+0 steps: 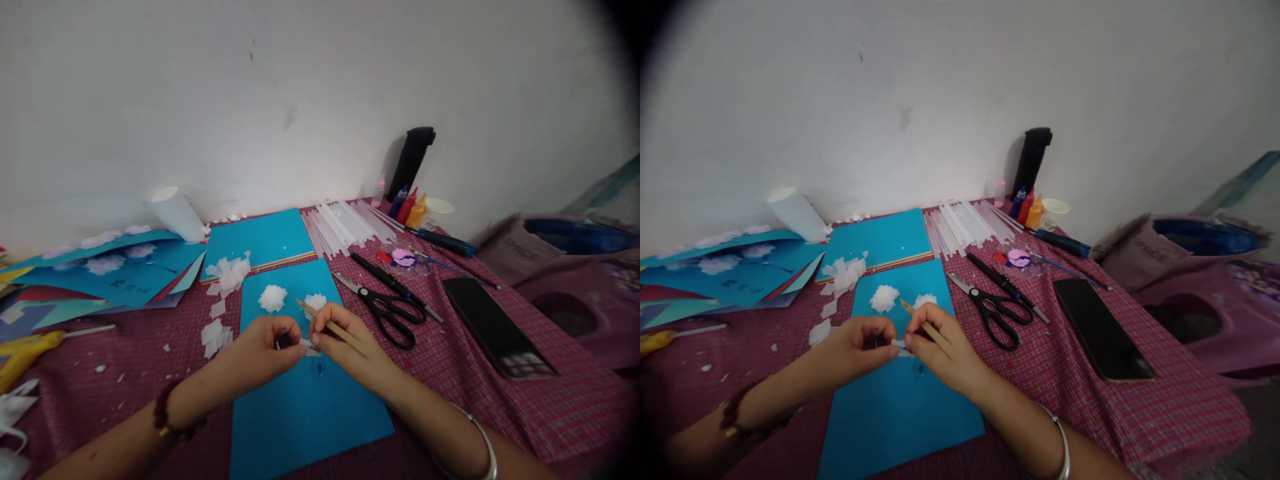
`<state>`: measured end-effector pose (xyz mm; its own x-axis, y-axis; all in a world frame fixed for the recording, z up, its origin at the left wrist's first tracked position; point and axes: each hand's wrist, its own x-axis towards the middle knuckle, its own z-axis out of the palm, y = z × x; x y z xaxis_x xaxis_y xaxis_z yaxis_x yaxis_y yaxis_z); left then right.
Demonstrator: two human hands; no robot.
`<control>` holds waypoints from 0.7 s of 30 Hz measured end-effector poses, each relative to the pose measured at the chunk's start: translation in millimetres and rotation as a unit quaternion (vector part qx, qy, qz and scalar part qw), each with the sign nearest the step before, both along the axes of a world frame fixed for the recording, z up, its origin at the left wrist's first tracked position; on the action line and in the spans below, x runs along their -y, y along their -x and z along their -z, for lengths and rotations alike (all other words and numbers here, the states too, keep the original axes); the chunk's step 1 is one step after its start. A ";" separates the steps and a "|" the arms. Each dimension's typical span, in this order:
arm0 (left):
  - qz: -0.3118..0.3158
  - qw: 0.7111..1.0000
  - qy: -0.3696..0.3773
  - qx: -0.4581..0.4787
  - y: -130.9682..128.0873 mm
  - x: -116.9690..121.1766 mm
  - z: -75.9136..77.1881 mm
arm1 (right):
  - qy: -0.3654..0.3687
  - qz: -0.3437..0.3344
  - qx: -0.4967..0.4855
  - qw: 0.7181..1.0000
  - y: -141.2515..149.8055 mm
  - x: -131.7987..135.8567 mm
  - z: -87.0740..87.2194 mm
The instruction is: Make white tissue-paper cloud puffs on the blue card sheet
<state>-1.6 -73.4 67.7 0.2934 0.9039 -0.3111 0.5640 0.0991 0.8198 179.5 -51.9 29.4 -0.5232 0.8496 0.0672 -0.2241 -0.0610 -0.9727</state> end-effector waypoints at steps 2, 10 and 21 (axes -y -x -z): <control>-0.012 1.000 0.002 0.012 1.2 0.0 0.5 | 0.004 0.001 0.016 1.000 -0.5 0.4 0.2; -0.030 0.999 0.011 0.017 3.5 2.4 -0.6 | -0.030 -0.012 0.043 0.999 -1.0 0.4 0.7; -0.056 0.992 0.015 0.115 -3.6 1.7 -0.7 | -0.053 -0.034 0.095 0.993 0.1 4.1 -3.3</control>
